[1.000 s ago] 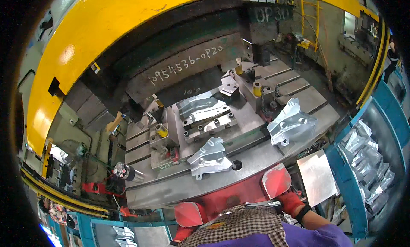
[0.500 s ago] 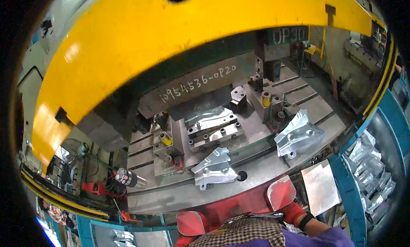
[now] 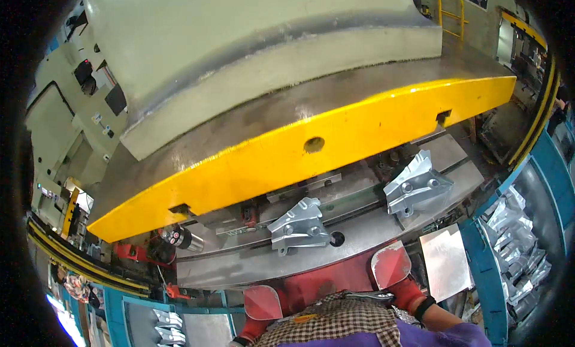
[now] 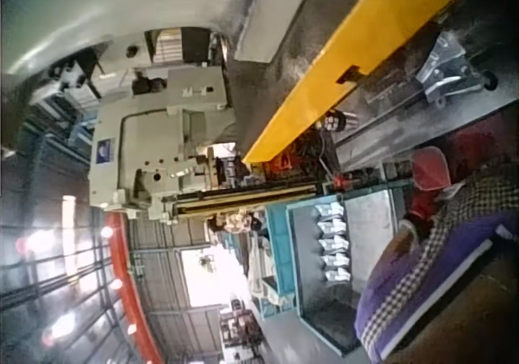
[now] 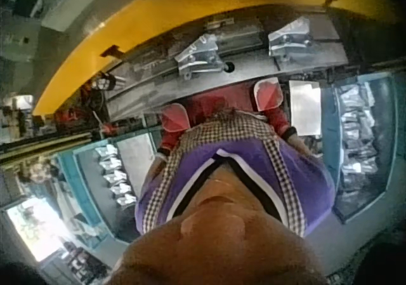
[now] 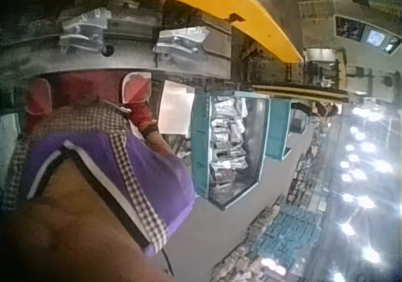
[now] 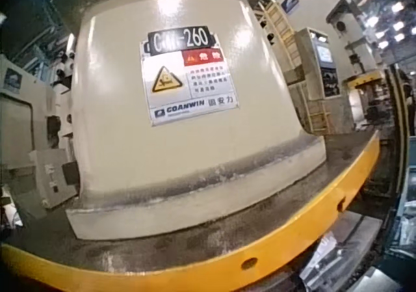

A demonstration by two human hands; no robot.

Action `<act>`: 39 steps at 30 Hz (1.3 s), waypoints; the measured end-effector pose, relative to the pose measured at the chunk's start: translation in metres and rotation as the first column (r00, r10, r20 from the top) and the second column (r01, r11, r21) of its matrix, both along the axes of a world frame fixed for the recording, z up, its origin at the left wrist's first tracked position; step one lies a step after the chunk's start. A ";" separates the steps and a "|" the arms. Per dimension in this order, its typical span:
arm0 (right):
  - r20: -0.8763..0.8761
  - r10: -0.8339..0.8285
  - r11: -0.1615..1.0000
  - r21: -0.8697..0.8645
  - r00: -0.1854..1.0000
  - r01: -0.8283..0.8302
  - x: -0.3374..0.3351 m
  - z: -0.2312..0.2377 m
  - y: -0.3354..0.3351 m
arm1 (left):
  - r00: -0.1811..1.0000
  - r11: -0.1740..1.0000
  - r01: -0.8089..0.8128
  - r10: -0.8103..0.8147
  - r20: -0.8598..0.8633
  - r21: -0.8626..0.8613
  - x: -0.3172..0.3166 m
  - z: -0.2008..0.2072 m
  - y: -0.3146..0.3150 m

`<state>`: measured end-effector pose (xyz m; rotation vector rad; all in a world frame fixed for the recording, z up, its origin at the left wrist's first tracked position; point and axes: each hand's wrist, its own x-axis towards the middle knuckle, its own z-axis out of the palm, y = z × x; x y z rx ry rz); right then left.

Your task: Operating a stamping press to form and process metal components.

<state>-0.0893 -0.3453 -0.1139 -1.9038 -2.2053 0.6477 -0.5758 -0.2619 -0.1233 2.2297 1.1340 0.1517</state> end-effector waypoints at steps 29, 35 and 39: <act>-0.775 -0.275 0.943 -0.103 0.569 0.315 -0.003 0.034 0.041 | 0.770 0.957 -0.132 -0.066 0.635 0.260 0.233 0.083 0.303; -0.853 -0.283 0.936 -0.145 0.438 0.321 -0.005 0.032 0.036 | 0.426 0.568 0.131 0.708 0.563 -0.813 0.199 0.083 0.235; -0.876 -0.281 0.918 -0.126 0.392 0.376 -0.004 0.019 0.034 | 0.489 0.604 0.031 0.686 0.539 -0.797 0.162 0.086 0.122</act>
